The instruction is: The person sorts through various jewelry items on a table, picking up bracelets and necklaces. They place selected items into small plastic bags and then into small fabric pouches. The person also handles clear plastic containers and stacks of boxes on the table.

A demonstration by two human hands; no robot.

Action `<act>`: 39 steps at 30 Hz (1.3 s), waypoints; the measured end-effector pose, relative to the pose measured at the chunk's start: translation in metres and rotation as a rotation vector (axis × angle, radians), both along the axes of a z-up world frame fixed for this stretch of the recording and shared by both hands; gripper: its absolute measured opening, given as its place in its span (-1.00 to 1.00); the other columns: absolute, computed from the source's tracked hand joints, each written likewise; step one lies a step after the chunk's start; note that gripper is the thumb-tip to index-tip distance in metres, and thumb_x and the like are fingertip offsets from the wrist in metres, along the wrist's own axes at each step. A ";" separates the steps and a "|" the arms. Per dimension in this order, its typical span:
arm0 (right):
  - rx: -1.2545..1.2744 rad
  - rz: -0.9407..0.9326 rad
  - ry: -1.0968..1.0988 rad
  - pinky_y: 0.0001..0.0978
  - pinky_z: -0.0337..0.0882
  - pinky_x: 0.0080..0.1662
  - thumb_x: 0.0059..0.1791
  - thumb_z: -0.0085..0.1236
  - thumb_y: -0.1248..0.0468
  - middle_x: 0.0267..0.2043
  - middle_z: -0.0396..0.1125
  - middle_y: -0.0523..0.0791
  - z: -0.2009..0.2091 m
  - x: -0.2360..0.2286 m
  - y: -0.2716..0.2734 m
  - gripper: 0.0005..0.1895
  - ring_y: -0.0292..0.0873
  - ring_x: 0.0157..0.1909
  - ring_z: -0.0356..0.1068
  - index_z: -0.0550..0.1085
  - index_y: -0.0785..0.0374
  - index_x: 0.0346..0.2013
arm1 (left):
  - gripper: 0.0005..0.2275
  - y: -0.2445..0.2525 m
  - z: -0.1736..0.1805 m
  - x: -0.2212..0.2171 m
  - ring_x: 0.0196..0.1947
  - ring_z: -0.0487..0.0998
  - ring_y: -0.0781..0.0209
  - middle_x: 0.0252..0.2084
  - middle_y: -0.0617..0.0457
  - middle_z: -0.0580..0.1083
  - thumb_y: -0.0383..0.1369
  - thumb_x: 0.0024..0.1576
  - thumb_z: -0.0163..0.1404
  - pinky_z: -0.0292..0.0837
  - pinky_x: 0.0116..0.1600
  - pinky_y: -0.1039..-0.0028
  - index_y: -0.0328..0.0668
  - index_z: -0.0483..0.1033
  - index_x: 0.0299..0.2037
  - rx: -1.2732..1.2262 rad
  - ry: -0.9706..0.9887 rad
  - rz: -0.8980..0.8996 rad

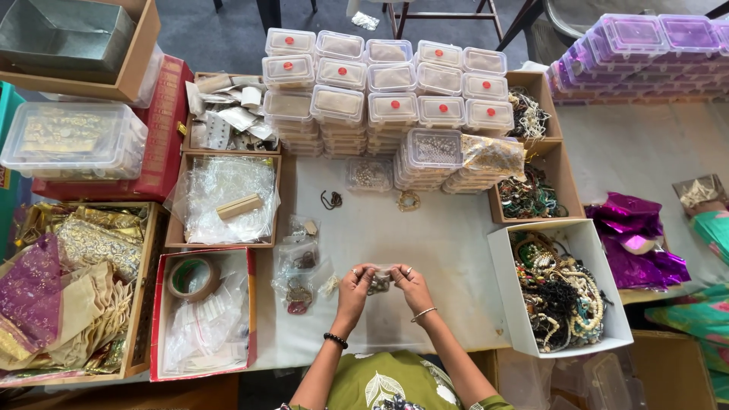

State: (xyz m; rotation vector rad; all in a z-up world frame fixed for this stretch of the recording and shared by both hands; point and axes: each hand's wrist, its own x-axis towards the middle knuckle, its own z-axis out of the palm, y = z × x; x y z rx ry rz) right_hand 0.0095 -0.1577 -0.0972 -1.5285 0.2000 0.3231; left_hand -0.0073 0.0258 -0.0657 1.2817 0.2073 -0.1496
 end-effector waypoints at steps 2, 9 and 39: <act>0.004 -0.022 0.073 -0.44 0.40 -0.08 0.12 0.07 0.16 -0.26 0.48 -0.22 0.007 0.003 0.004 -0.74 -0.34 -0.18 0.39 0.56 0.30 -0.15 | -0.78 0.007 0.005 0.001 -0.30 0.54 0.45 -0.29 0.15 0.57 -0.29 0.30 0.01 0.52 -0.18 0.57 -0.32 0.58 -0.09 -0.001 0.013 0.044; -0.682 0.003 -0.353 -0.25 0.45 0.02 -0.10 -0.01 0.43 -0.17 0.51 -0.09 0.011 0.088 -0.008 -0.63 -0.10 -0.08 0.51 0.48 0.21 -0.01 | -0.76 0.046 0.009 0.003 -0.07 0.57 0.00 0.03 -0.12 0.51 -0.35 0.27 -0.06 0.49 0.01 0.24 -0.25 0.52 0.08 0.787 -0.003 0.391; -0.379 0.220 -0.204 -0.31 0.53 0.02 -0.04 0.15 0.37 0.03 0.49 -0.10 0.046 0.010 0.019 -0.68 -0.20 0.02 0.50 0.60 0.21 0.01 | -0.65 -0.001 -0.061 0.003 0.08 0.57 0.00 0.04 -0.08 0.57 -0.23 0.28 -0.25 0.45 0.28 0.09 -0.26 0.53 0.06 -1.166 0.547 -0.067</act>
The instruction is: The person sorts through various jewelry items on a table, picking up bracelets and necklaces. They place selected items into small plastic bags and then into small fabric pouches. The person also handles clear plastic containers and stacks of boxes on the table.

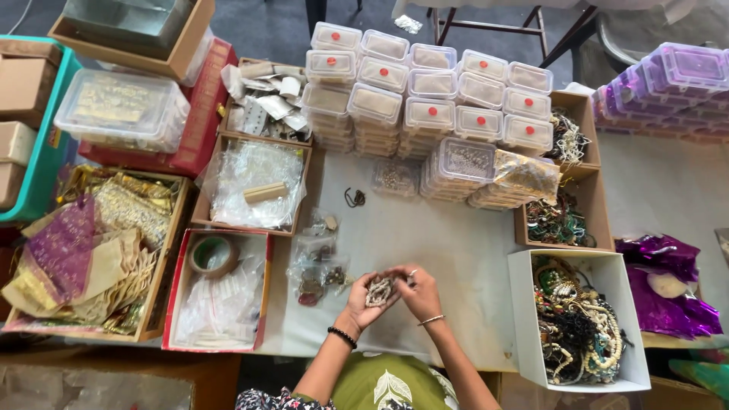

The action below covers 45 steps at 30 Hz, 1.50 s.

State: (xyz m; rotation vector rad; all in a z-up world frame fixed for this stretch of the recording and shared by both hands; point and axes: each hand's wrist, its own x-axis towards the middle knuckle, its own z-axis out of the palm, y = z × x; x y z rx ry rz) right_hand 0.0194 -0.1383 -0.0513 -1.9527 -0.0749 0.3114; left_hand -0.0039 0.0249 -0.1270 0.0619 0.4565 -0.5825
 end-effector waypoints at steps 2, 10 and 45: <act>0.104 -0.132 0.028 -0.32 0.51 0.04 -0.02 0.13 0.31 0.08 0.47 -0.14 0.003 -0.003 0.006 -0.68 -0.22 0.07 0.48 0.58 0.22 0.03 | -0.68 -0.010 -0.007 -0.003 0.05 0.60 0.00 -0.02 -0.08 0.59 -0.26 0.29 -0.23 0.47 0.25 0.14 -0.28 0.56 -0.03 0.025 0.032 0.088; 1.385 -0.424 1.000 -0.25 0.46 0.06 0.03 0.08 0.12 0.04 0.47 -0.06 -0.065 -0.019 0.007 -0.58 -0.12 0.09 0.42 0.47 0.34 0.08 | -0.84 -0.032 0.084 -0.018 -0.11 0.64 0.09 -0.15 0.00 0.66 -0.28 0.22 0.08 0.49 0.07 0.33 -0.11 0.70 -0.28 1.703 -0.945 0.278; 0.054 0.005 -0.037 -0.60 0.23 -0.43 -0.06 0.35 0.13 -0.53 0.22 -0.31 0.041 -0.003 0.024 -0.69 -0.50 -0.48 0.15 0.68 0.17 -0.07 | -0.85 0.097 0.155 0.000 -0.35 0.61 0.44 -0.36 0.03 0.62 -0.38 0.18 0.11 0.50 -0.24 0.57 -0.28 0.59 -0.12 1.728 -0.703 0.032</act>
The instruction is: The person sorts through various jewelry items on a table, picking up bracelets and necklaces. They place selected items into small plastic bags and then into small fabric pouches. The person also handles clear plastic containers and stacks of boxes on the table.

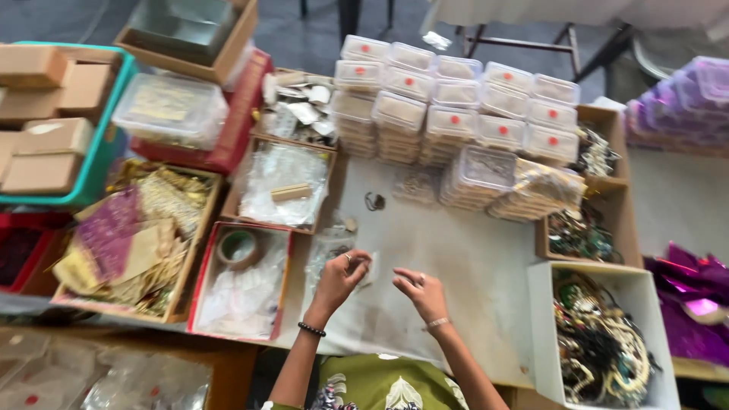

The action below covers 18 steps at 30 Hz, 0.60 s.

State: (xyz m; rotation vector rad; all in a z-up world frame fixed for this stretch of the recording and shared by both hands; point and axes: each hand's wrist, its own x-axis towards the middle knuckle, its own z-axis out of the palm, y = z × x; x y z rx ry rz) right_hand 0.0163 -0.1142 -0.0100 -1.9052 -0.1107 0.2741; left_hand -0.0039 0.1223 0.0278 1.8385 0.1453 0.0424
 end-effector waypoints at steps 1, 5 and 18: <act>-0.005 -0.020 0.002 -0.60 0.23 -0.43 -0.06 0.35 0.13 -0.53 0.22 -0.31 0.009 0.003 0.001 -0.69 -0.50 -0.48 0.15 0.68 0.17 -0.07 | -0.85 -0.006 -0.003 -0.001 -0.35 0.61 0.44 -0.36 0.03 0.62 -0.38 0.18 0.11 0.50 -0.24 0.57 -0.28 0.59 -0.12 -0.005 0.002 -0.020; 0.222 0.009 0.517 -0.53 0.06 -0.49 -0.03 0.28 0.17 -0.57 0.23 -0.36 0.015 0.013 -0.005 -0.74 -0.46 -0.56 0.02 0.68 0.22 -0.13 | -0.87 -0.018 -0.013 -0.001 -0.38 0.51 0.47 -0.35 0.11 0.59 -0.44 0.24 0.08 0.46 -0.29 0.57 -0.25 0.61 -0.06 -0.182 0.021 -0.169; 0.404 -0.038 0.634 -0.51 0.06 -0.49 -0.09 0.38 0.21 -0.53 0.30 -0.31 -0.007 -0.005 -0.009 -0.78 -0.43 -0.56 0.08 0.62 0.29 -0.27 | -0.74 -0.040 -0.012 -0.006 -0.52 0.46 0.47 -0.38 0.14 0.62 -0.46 0.20 0.04 0.44 -0.41 0.57 -0.03 0.60 0.08 -0.178 0.020 -0.129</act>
